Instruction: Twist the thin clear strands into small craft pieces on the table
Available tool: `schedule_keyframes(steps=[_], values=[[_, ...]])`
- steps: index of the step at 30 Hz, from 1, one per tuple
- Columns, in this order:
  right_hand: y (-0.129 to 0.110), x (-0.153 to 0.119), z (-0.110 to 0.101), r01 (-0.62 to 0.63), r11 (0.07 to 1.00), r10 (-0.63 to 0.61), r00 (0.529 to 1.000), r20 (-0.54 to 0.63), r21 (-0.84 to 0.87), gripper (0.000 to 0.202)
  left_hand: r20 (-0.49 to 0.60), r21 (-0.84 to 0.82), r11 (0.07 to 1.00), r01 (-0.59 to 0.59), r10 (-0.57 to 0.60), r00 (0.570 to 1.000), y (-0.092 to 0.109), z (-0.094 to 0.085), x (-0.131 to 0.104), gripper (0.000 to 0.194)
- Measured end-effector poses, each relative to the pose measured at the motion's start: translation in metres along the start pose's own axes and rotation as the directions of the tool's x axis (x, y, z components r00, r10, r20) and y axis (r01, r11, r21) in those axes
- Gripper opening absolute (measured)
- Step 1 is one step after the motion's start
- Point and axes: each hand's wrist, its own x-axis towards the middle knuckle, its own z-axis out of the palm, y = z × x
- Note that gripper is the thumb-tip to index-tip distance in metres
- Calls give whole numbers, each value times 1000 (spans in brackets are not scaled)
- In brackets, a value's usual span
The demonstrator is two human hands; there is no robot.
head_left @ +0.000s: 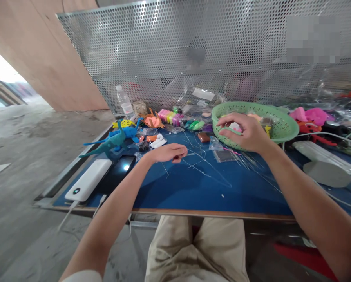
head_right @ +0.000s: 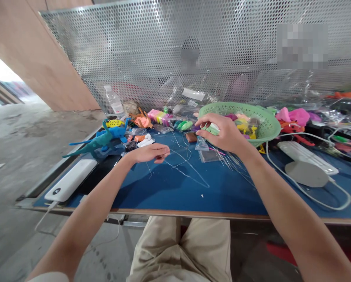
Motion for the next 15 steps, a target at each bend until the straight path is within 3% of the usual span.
schedule_keyframes(steps=[3, 7, 9, 13, 15], values=[[1, -4, 10, 154, 984, -161, 985, -65, -95, 23, 52, -50, 998, 26, -23, 998, -2, 2, 1, 37], [-9, -12, 28, 413, 905, -404, 909, 104, -100, 35, 20, 44, 999, 24, -25, 999, -4, 2, 2, 36], [-14, -15, 33, 476, 872, -465, 879, 111, -116, 37, -9, 122, 992, 37, -36, 999, -4, 1, 2, 34], [-14, -20, 34, 491, 832, -530, 841, -110, -258, 39, -86, 155, 987, 48, -35, 996, -6, -2, 2, 36], [-11, -23, 32, 495, 799, -581, 781, -228, -342, 39, -138, 142, 989, 52, -32, 990, -9, -3, 2, 37]])
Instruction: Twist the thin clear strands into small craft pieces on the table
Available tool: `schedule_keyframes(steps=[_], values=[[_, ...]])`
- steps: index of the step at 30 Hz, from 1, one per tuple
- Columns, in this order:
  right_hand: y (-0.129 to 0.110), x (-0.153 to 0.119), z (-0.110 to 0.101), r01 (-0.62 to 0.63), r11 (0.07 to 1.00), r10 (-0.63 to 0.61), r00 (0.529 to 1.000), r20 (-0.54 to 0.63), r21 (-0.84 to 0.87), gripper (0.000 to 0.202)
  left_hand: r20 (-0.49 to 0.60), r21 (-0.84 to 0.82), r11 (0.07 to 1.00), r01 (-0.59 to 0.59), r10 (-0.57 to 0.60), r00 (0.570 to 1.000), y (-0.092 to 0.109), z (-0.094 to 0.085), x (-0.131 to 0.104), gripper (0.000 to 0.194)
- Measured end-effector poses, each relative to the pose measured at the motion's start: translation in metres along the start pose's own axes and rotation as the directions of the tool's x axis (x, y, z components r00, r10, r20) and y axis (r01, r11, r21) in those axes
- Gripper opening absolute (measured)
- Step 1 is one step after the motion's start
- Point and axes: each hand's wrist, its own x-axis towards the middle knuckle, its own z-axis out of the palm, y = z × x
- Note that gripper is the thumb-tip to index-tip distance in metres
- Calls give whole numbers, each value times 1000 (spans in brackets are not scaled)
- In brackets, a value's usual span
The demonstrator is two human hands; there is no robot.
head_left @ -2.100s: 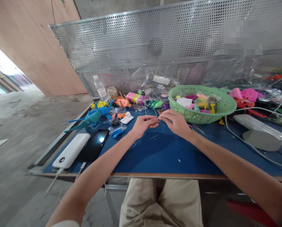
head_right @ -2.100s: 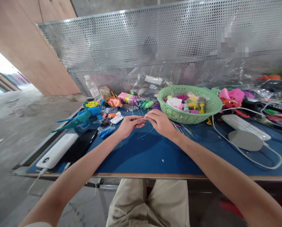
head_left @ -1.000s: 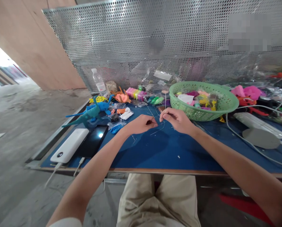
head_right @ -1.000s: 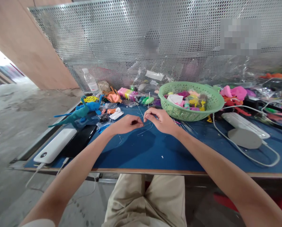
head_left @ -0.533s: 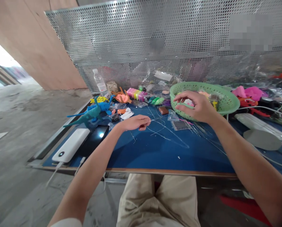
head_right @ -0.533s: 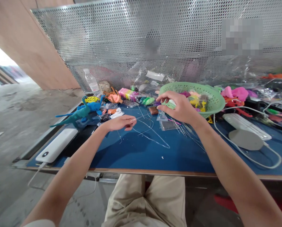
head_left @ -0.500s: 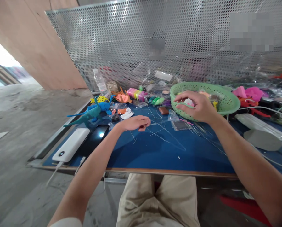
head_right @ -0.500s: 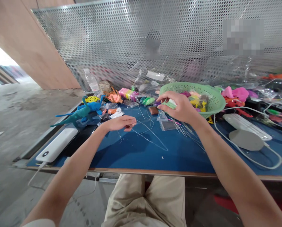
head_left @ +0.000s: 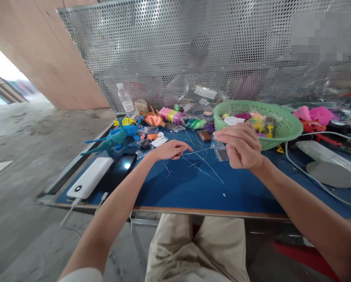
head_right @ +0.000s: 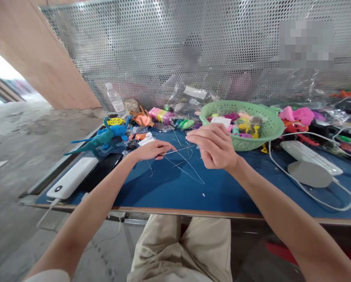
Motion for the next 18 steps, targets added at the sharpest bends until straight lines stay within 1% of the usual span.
schedule_keyframes(steps=[1, 2, 3, 4, 5, 6, 7, 8, 9, 10, 13, 16, 18], values=[[0, -2, -1, 31, 999, -33, 999, -39, -40, 38, -24, 1, 1000, 2, -2, 1000, -1, 0, 0, 37], [0, -3, -2, 61, 996, -64, 997, -41, -71, 36, -47, 4, 1000, 3, -2, 999, -3, 1, 1, 37], [-2, -4, -2, 82, 993, -82, 997, 6, -83, 34, -69, 9, 1000, 1, 0, 998, -4, 2, 1, 37], [-3, -4, -1, 83, 994, -76, 993, 91, -71, 33, -91, 16, 1000, -2, 4, 996, -5, 3, 2, 36], [-6, -4, 2, 56, 998, -47, 978, 204, -40, 34, -109, 24, 1000, -5, 8, 994, -6, 4, 3, 36], [-8, -4, 5, 5, 1000, -5, 940, 341, 1, 34, -121, 32, 999, -7, 11, 993, -6, 5, 3, 37], [-10, -4, 9, -47, 998, 29, 903, 428, 33, 34, -128, 40, 999, -9, 14, 992, -6, 7, 4, 37], [-11, -4, 14, -88, 995, 52, 879, 475, 55, 35, -131, 50, 999, -12, 19, 991, -5, 8, 5, 37], [-11, -4, 18, -112, 990, 56, 871, 489, 85, 34, -133, 62, 998, -16, 24, 991, -5, 10, 5, 36], [-11, -5, 23, -118, 987, 50, 876, 480, 113, 33, -139, 75, 997, -23, 33, 990, -4, 11, 6, 35], [-9, -9, 31, -63, 989, 2, 906, 423, 131, 28, -183, 82, 995, -55, 69, 981, -2, 14, 7, 30], [-7, -9, 30, -1, 988, -67, 903, 423, 157, 18, -224, 25, 996, -83, 87, 971, 0, 16, 7, 31], [-6, -7, 28, 2, 991, -63, 894, 443, 136, 16, -238, -8, 995, -95, 90, 967, 2, 17, 7, 33]])
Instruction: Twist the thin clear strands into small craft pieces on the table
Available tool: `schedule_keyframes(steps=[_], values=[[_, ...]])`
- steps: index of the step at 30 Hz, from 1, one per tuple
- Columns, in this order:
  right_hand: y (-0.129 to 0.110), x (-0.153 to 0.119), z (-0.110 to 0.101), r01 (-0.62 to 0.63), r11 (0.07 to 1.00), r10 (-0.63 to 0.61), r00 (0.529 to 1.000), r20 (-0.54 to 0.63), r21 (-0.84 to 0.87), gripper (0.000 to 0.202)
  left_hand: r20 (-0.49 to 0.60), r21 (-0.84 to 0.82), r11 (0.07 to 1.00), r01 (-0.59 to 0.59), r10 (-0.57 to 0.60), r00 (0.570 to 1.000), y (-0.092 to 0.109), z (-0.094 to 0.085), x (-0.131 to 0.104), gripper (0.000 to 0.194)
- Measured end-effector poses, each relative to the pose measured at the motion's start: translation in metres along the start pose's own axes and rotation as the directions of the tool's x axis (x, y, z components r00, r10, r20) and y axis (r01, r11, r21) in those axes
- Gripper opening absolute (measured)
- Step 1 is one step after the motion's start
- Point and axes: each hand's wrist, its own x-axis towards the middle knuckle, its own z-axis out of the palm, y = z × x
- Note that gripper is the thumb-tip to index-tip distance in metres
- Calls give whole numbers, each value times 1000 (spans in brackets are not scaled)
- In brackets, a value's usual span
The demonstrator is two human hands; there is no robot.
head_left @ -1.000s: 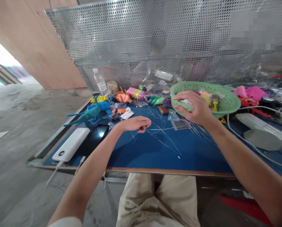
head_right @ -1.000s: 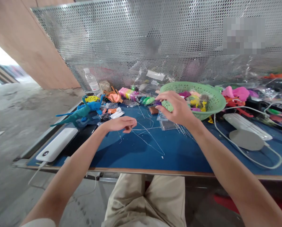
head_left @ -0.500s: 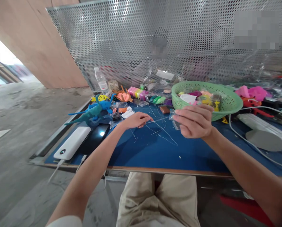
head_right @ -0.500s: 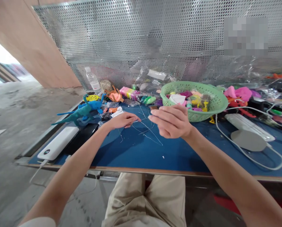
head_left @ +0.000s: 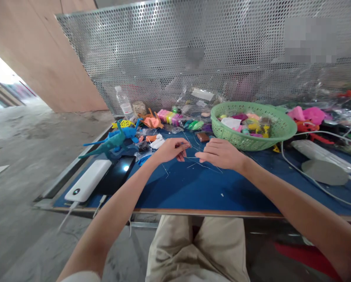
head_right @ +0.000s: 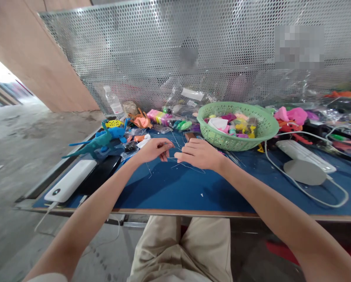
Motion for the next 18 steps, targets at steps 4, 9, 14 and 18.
schedule_keyframes(steps=[4, 9, 14, 18], values=[[0, 1, -2, -136, 991, 134, 984, -117, -14, 18, -14, -7, 999, -40, 39, 999, 6, 2, -3, 33], [-5, 0, 4, -381, 846, 478, 853, -212, 372, 23, -51, 99, 990, -96, 101, 994, 19, 5, -7, 33], [-16, 6, 14, -453, 676, 624, 772, -125, 581, 22, -75, 281, 938, -201, 230, 970, 32, 7, -10, 29], [-15, 6, 22, -424, 755, 589, 773, -234, 501, 25, -64, 184, 959, -215, 230, 971, 32, 9, -10, 28]])
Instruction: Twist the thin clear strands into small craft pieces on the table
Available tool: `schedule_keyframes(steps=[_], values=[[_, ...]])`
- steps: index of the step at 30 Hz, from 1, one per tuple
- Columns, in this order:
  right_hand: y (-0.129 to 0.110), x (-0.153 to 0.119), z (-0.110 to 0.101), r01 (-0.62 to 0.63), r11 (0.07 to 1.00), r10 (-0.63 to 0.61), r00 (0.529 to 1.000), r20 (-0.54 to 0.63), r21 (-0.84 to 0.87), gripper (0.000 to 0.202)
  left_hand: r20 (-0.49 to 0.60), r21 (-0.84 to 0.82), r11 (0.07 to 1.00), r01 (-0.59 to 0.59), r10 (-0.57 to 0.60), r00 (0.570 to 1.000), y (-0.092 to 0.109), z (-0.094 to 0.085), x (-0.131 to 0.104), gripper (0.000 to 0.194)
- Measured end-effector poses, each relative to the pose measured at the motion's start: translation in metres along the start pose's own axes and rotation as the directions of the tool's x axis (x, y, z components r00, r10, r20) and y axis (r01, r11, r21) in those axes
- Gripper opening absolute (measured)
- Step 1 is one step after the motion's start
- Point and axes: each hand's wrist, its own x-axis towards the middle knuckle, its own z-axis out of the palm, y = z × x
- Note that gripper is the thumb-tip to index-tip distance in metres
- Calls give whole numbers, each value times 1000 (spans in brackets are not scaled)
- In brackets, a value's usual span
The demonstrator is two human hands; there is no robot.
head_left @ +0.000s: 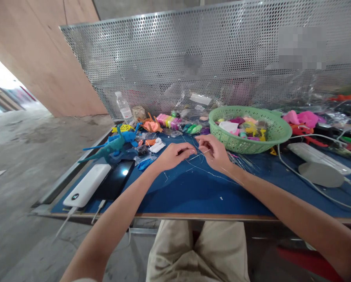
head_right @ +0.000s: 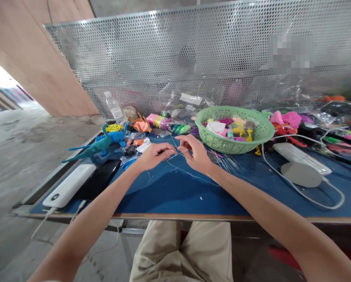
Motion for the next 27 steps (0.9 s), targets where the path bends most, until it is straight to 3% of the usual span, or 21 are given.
schedule_keyframes(steps=[2, 4, 7, 10, 19, 23, 27], values=[[8, -1, -2, 181, 977, -186, 982, -36, -113, 33, 8, -125, 992, 7, -6, 1000, -3, 1, 0, 31], [16, -2, -7, 372, 895, -376, 926, 33, -245, 38, 12, -232, 973, 11, -9, 1000, -7, 3, 0, 33], [22, -3, -12, 490, 798, -460, 871, 171, -350, 53, 7, -293, 956, 0, 2, 1000, -9, 5, 0, 32], [17, -3, -7, 436, 835, -400, 900, 175, -335, 58, -26, -248, 968, -45, 40, 999, -6, 6, -1, 29], [-13, -6, 12, 121, 989, -124, 992, -34, -86, 42, -194, -30, 998, -64, 56, 979, 1, 8, -2, 28], [-17, -6, 15, -5, 1000, 8, 997, -82, 30, 34, -203, -66, 996, -59, 44, 978, 1, 9, -2, 24], [-19, -7, 14, -57, 996, 61, 996, -62, 72, 34, -185, -171, 983, -73, 41, 982, -2, 12, -1, 23]])
